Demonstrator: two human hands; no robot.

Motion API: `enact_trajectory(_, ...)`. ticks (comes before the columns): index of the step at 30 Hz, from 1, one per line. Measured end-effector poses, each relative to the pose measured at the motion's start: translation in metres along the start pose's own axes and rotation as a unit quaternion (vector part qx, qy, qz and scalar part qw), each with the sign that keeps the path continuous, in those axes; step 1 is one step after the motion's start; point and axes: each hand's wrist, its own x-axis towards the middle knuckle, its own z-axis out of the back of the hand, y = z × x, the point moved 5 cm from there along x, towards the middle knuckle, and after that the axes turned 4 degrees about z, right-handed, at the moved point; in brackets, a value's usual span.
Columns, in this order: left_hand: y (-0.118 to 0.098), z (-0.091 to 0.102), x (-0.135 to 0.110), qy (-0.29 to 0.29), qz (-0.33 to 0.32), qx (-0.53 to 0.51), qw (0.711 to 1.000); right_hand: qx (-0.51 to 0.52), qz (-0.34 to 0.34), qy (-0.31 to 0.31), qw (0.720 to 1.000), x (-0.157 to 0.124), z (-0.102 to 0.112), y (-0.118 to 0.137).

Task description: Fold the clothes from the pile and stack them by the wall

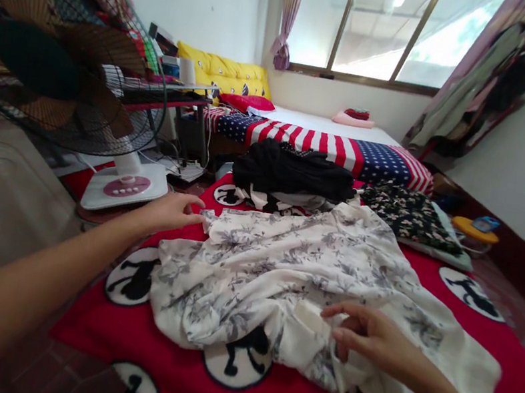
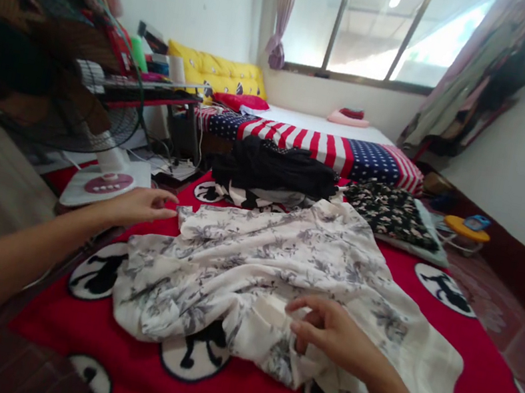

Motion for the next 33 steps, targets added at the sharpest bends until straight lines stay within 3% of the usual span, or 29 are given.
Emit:
enact_trajectory(2,-0.014,-0.013,0.018,-0.049,0.010,-0.017,0.999,0.039,-0.005,-0.054,0.998,0.010,-0.001,-0.008)
enact_trajectory(5,-0.038,-0.041,0.038,-0.022,-0.025,-0.033,0.999,0.083,-0.018,-0.106,0.991,0.015,0.001,-0.020)
enact_trajectory(7,-0.047,-0.047,0.049,-0.030,-0.031,-0.037,0.998,0.096,-0.010,-0.119,0.988,0.012,0.002,-0.022)
enact_trajectory(10,-0.044,-0.031,0.067,-0.132,0.011,-0.051,0.990,0.103,0.033,-0.153,0.982,0.007,0.004,-0.020)
enact_trajectory(14,-0.032,-0.005,0.079,-0.299,0.058,-0.081,0.949,0.108,0.089,-0.212,0.967,0.003,0.009,-0.020)
enact_trajectory(17,-0.034,-0.007,0.067,-0.340,-0.001,-0.136,0.930,0.098,0.103,-0.226,0.964,0.004,0.010,-0.021)
enact_trajectory(19,-0.046,-0.019,0.049,-0.283,-0.099,-0.166,0.940,0.089,0.098,-0.233,0.963,0.003,0.011,-0.021)
enact_trajectory(23,-0.081,-0.049,-0.016,-0.072,-0.304,-0.162,0.936,0.080,0.095,-0.226,0.966,0.001,0.009,-0.017)
enact_trajectory(26,-0.095,-0.060,-0.068,0.070,-0.369,-0.094,0.922,0.071,0.085,-0.200,0.974,0.001,0.007,-0.018)
enact_trajectory(29,-0.082,-0.057,-0.094,0.183,-0.281,0.004,0.942,0.077,0.070,-0.203,0.974,0.001,0.008,-0.022)
enact_trajectory(31,-0.060,-0.050,-0.100,0.260,-0.176,0.073,0.947,0.081,0.063,-0.209,0.973,0.001,0.008,-0.023)
enact_trajectory(33,-0.032,-0.041,-0.097,0.298,-0.075,0.143,0.941,0.077,0.060,-0.206,0.974,0.002,0.007,-0.023)
